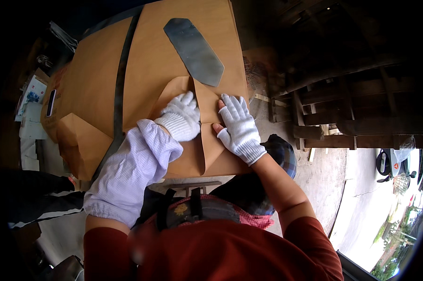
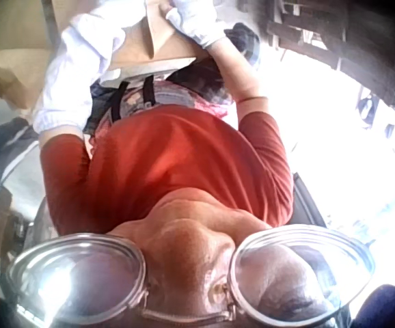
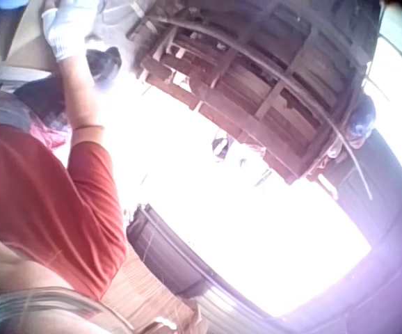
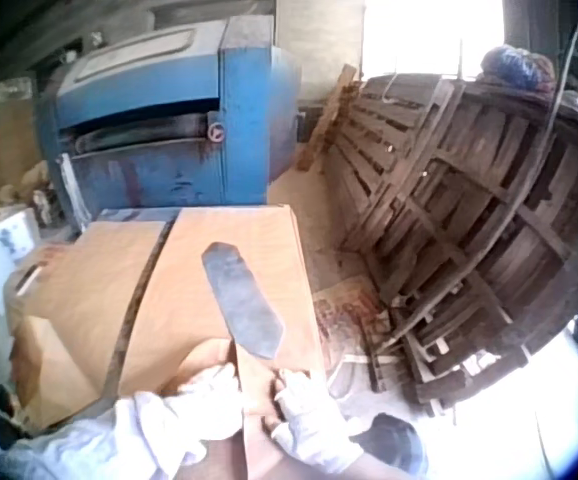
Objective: The person places a metal template on a large sheet of brown paper, cuts the paper with scissors, and folds the paper around the template to form a package. The person then carries the wrapped package to a workbench and continues folding and securing the paper.
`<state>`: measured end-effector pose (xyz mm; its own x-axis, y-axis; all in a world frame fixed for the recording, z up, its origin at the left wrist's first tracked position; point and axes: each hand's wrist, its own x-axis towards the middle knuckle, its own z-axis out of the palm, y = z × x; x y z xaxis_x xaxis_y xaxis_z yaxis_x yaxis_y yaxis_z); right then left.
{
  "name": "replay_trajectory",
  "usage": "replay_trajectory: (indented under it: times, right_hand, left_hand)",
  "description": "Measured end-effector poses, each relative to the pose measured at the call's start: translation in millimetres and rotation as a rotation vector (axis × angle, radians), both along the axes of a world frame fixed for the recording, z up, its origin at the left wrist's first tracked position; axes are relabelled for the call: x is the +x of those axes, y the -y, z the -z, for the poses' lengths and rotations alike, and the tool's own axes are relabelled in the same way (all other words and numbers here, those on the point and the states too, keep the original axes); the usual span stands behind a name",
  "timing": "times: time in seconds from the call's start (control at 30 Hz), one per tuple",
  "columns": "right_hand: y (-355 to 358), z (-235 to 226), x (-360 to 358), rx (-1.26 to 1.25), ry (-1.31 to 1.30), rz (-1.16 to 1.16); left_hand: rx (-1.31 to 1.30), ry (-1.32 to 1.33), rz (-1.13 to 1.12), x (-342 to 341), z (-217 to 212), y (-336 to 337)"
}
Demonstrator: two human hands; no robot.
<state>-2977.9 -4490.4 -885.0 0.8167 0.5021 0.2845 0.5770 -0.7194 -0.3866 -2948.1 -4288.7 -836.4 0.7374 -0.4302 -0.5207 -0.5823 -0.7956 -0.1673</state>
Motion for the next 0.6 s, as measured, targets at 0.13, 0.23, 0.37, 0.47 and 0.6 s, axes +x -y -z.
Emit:
replay_trajectory:
  times: [0.13, 0.23, 0.37, 0.47, 0.6]
  right_hand:
    - [-13, -2, 0, -0.070, 0.081, 0.008]
    - [-21, -5, 1, -0.107, 0.112, 0.019]
    - [-24, -4, 0, -0.156, 0.140, -0.026]
    - [-7, -11, -4, -0.195, 0.114, -0.034]
    - [-40, -16, 7, -0.199, 0.125, -0.030]
  left_hand:
    - [-0.153, 0.379, -0.231, 13, 24, -24]
    - [-0.203, 0.399, -0.357, 9, 31, -18]
    - [-0.133, 0.216, -0.378, 13, 13, -23]
    - [-0.525, -0.185, -0.332, -18, -90, -52]
    - [-1.662, -0.103, -0.857, -56, 24, -174]
